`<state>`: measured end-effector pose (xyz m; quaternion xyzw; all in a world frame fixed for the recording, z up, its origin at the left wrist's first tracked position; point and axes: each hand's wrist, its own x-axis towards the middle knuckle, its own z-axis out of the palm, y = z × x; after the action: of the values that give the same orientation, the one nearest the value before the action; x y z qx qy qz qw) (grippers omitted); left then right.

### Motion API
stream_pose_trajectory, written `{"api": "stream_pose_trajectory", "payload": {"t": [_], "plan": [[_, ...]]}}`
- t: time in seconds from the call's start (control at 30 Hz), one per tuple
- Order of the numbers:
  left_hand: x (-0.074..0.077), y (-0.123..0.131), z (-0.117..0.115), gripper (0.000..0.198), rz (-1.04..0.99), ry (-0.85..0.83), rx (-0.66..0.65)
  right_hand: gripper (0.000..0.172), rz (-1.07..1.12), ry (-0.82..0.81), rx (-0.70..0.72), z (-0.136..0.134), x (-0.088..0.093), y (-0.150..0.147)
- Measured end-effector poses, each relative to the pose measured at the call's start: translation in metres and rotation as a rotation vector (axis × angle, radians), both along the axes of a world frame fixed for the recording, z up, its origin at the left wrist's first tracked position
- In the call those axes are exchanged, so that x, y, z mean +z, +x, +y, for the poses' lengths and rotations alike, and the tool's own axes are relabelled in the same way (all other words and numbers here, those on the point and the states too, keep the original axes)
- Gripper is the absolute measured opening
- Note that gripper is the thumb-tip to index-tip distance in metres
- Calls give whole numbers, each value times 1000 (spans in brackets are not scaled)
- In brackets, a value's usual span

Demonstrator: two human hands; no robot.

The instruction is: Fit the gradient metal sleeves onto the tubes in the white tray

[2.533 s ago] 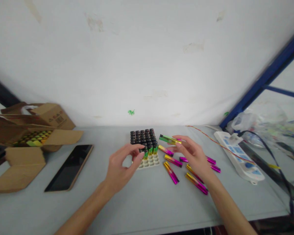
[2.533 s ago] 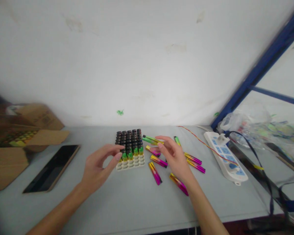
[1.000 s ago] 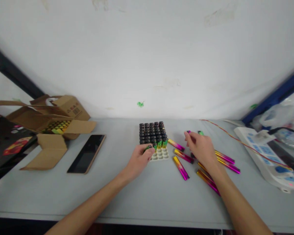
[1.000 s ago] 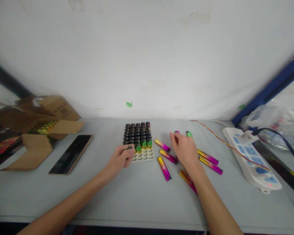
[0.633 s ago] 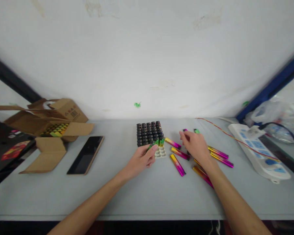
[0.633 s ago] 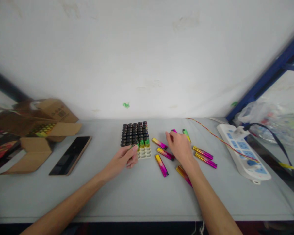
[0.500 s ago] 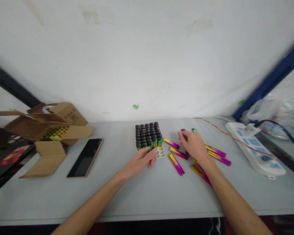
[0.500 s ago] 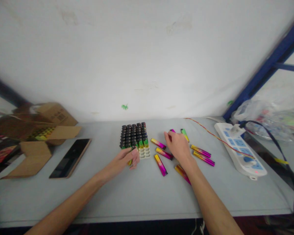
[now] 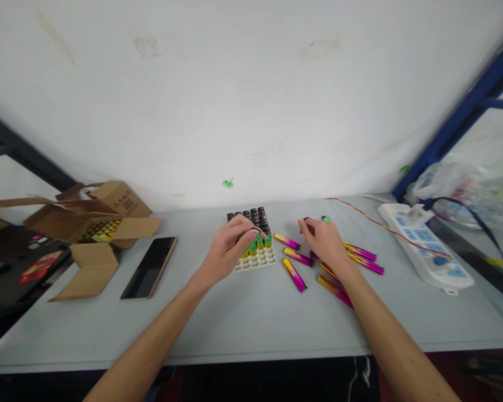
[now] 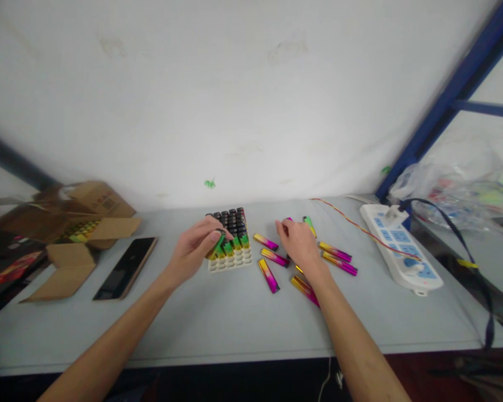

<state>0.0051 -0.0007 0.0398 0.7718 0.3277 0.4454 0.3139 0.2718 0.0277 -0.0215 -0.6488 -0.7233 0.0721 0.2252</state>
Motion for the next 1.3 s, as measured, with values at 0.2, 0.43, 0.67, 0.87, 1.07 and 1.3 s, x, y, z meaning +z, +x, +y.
{"api": "stream_pose_trajectory", "payload": {"t": [0.2, 0.43, 0.67, 0.87, 1.07, 1.3], "plan": [[-16, 2, 14, 15, 253, 353, 40, 32, -20, 94, -85, 5, -3, 18], [-43, -2, 19, 15, 517, 557, 151, 19, 61, 251, -167, 12, -10, 46], [-41, -2, 18, 13, 551, 611, 182, 18, 88, 245, -167, 13, -12, 56], [-43, -6, 18, 12, 512, 689, 181, 21, 70, 277, -263, 14, -9, 69], [-44, -9, 17, 13, 631, 761, 223, 26, 48, 210, -298, 13, -7, 81], [-41, -5, 4, 31, 451, 654, 252, 14, 19, 29, -246, 13, -28, 68]]}}
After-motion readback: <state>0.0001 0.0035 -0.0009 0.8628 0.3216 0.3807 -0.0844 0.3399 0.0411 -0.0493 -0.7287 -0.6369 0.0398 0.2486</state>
